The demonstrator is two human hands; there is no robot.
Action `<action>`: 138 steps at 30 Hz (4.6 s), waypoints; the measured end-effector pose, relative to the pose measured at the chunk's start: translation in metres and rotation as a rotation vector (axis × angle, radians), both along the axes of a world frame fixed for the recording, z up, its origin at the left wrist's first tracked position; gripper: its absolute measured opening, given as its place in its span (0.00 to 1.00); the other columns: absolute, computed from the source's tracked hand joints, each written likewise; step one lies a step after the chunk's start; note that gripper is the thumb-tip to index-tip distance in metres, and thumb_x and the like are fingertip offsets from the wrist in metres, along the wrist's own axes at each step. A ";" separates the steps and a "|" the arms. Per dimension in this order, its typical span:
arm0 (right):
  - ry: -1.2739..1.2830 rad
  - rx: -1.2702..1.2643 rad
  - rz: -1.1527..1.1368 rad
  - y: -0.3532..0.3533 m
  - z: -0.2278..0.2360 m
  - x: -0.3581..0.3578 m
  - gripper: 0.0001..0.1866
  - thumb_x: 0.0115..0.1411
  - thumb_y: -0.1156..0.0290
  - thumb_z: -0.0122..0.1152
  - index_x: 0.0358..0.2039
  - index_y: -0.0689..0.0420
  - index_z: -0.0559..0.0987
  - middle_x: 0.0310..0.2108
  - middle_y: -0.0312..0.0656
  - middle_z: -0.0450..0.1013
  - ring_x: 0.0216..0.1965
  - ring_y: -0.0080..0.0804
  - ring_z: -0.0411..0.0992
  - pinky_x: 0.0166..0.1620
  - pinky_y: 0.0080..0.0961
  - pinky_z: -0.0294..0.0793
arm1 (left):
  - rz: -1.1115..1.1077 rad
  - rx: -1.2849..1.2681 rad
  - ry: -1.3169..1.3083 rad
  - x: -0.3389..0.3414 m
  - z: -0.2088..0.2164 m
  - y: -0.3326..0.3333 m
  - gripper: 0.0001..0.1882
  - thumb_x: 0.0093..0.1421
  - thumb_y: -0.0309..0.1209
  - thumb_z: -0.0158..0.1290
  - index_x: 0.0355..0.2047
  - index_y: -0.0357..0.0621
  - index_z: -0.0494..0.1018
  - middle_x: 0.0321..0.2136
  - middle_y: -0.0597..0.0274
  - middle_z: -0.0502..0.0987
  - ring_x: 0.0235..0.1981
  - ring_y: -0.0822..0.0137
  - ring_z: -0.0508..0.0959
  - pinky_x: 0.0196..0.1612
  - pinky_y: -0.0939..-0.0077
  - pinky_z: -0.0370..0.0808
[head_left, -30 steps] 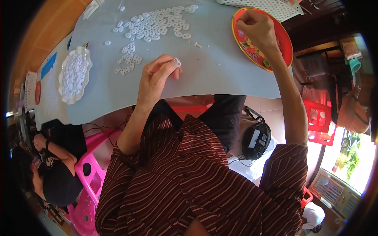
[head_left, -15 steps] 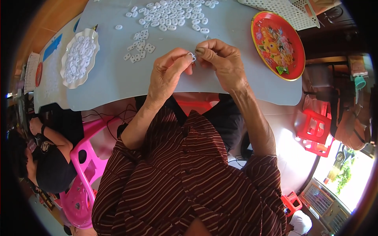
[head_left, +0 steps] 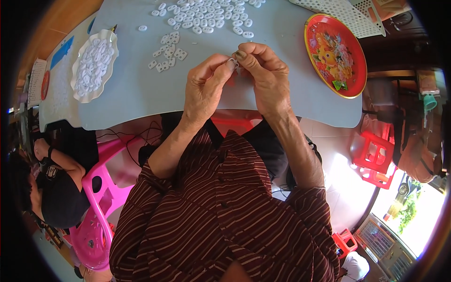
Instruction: Assembling small white plastic components by hand.
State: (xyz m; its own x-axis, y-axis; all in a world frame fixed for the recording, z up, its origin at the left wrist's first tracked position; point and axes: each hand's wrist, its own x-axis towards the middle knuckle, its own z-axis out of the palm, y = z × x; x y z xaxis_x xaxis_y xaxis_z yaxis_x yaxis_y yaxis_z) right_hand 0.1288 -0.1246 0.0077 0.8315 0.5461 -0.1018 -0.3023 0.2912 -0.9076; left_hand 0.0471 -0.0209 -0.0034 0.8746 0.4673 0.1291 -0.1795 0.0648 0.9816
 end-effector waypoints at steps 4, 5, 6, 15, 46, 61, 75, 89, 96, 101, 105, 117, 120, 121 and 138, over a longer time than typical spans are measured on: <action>0.008 0.050 -0.026 0.002 0.000 -0.003 0.06 0.56 0.74 0.62 0.34 0.59 0.78 0.27 0.31 0.75 0.28 0.16 0.68 0.34 0.15 0.67 | 0.060 -0.020 -0.058 0.005 0.002 -0.009 0.10 0.62 0.31 0.49 0.30 0.35 0.72 0.20 0.73 0.68 0.23 0.83 0.61 0.25 0.87 0.58; -0.003 0.058 -0.034 0.002 -0.001 -0.003 0.06 0.56 0.74 0.62 0.34 0.59 0.78 0.27 0.32 0.74 0.28 0.17 0.68 0.33 0.16 0.68 | 0.086 -0.013 -0.094 0.005 0.002 -0.010 0.10 0.62 0.31 0.49 0.30 0.35 0.72 0.20 0.73 0.67 0.23 0.83 0.61 0.24 0.87 0.58; -0.014 0.065 -0.043 0.002 -0.001 -0.003 0.06 0.56 0.74 0.62 0.34 0.59 0.78 0.28 0.32 0.74 0.29 0.17 0.68 0.33 0.16 0.68 | 0.086 -0.013 -0.093 0.005 0.001 -0.010 0.10 0.62 0.31 0.49 0.30 0.35 0.72 0.20 0.73 0.67 0.23 0.83 0.61 0.24 0.87 0.58; -0.020 0.119 -0.025 0.001 -0.004 -0.002 0.06 0.56 0.76 0.61 0.35 0.61 0.77 0.28 0.34 0.74 0.28 0.19 0.69 0.31 0.18 0.72 | 0.073 -0.019 -0.020 0.004 -0.007 -0.010 0.10 0.62 0.30 0.49 0.32 0.34 0.73 0.24 0.64 0.74 0.26 0.76 0.69 0.31 0.83 0.64; -0.219 -0.149 0.243 -0.014 -0.003 0.020 0.12 0.61 0.62 0.56 0.30 0.60 0.76 0.22 0.31 0.68 0.26 0.16 0.64 0.32 0.14 0.65 | 0.026 0.057 -0.061 0.001 -0.001 -0.010 0.10 0.62 0.31 0.50 0.31 0.36 0.72 0.20 0.69 0.71 0.22 0.81 0.68 0.25 0.87 0.63; -0.300 -0.125 0.084 -0.009 -0.003 0.007 0.10 0.58 0.67 0.60 0.28 0.62 0.76 0.22 0.33 0.72 0.26 0.16 0.67 0.30 0.15 0.68 | -0.042 -0.018 -0.121 0.008 -0.017 -0.001 0.09 0.61 0.30 0.51 0.31 0.35 0.72 0.22 0.71 0.70 0.23 0.83 0.64 0.26 0.89 0.61; -0.319 -0.072 0.180 -0.015 -0.005 0.012 0.06 0.59 0.72 0.58 0.33 0.62 0.77 0.27 0.32 0.73 0.29 0.15 0.67 0.36 0.14 0.69 | -0.045 0.082 -0.006 0.005 -0.008 -0.002 0.10 0.63 0.31 0.47 0.35 0.34 0.73 0.23 0.67 0.72 0.27 0.79 0.67 0.33 0.85 0.65; -0.237 -0.063 -0.046 -0.019 -0.010 0.004 0.05 0.59 0.75 0.56 0.31 0.65 0.74 0.25 0.38 0.73 0.24 0.18 0.68 0.29 0.16 0.69 | 0.118 0.386 0.081 0.013 0.011 0.003 0.06 0.60 0.28 0.49 0.32 0.38 0.72 0.19 0.67 0.71 0.21 0.76 0.67 0.26 0.81 0.65; -0.156 0.026 -0.117 -0.021 -0.013 0.005 0.06 0.59 0.75 0.55 0.34 0.65 0.74 0.26 0.36 0.70 0.24 0.19 0.66 0.32 0.16 0.67 | 0.065 1.243 -0.112 0.075 0.004 0.038 0.11 0.48 0.20 0.54 0.33 0.41 0.73 0.37 0.56 0.70 0.42 0.54 0.66 0.46 0.64 0.66; -0.212 -0.009 -0.094 -0.021 -0.012 0.004 0.07 0.59 0.74 0.56 0.35 0.65 0.75 0.26 0.35 0.69 0.25 0.19 0.65 0.32 0.16 0.66 | 0.008 1.310 -0.141 0.082 -0.008 0.039 0.11 0.46 0.18 0.55 0.32 0.40 0.73 0.41 0.54 0.67 0.44 0.53 0.64 0.48 0.61 0.65; -0.236 0.004 -0.085 -0.023 -0.014 0.006 0.07 0.60 0.74 0.55 0.36 0.64 0.75 0.26 0.34 0.69 0.26 0.18 0.65 0.32 0.16 0.66 | -0.018 1.320 -0.180 0.083 -0.006 0.037 0.10 0.46 0.17 0.53 0.31 0.39 0.71 0.40 0.55 0.68 0.44 0.53 0.65 0.47 0.62 0.65; -0.210 0.049 -0.002 -0.022 -0.009 0.005 0.09 0.62 0.71 0.54 0.39 0.62 0.74 0.39 0.41 0.72 0.33 0.20 0.69 0.38 0.18 0.71 | -0.070 0.924 -0.162 0.029 0.018 0.016 0.14 0.50 0.17 0.51 0.38 0.38 0.70 0.29 0.55 0.74 0.34 0.56 0.73 0.35 0.67 0.72; -0.217 0.019 0.041 -0.023 -0.008 0.005 0.08 0.62 0.70 0.54 0.38 0.62 0.73 0.40 0.41 0.71 0.33 0.21 0.69 0.38 0.19 0.71 | -0.030 0.861 -0.179 0.022 0.015 0.014 0.11 0.52 0.19 0.51 0.37 0.37 0.70 0.27 0.57 0.74 0.29 0.61 0.74 0.31 0.70 0.72; -0.217 0.016 0.047 -0.023 -0.010 0.005 0.08 0.62 0.70 0.54 0.38 0.62 0.73 0.40 0.41 0.71 0.33 0.21 0.69 0.38 0.19 0.71 | -0.012 0.798 -0.182 0.020 0.015 0.013 0.09 0.54 0.22 0.52 0.36 0.37 0.71 0.25 0.59 0.74 0.26 0.65 0.73 0.28 0.73 0.71; -0.322 -0.046 0.012 -0.019 -0.009 0.001 0.07 0.58 0.79 0.57 0.37 0.63 0.74 0.32 0.35 0.72 0.31 0.19 0.69 0.36 0.17 0.71 | -0.243 0.020 0.183 0.015 0.019 0.028 0.15 0.62 0.37 0.45 0.32 0.36 0.73 0.21 0.66 0.71 0.26 0.77 0.67 0.32 0.83 0.65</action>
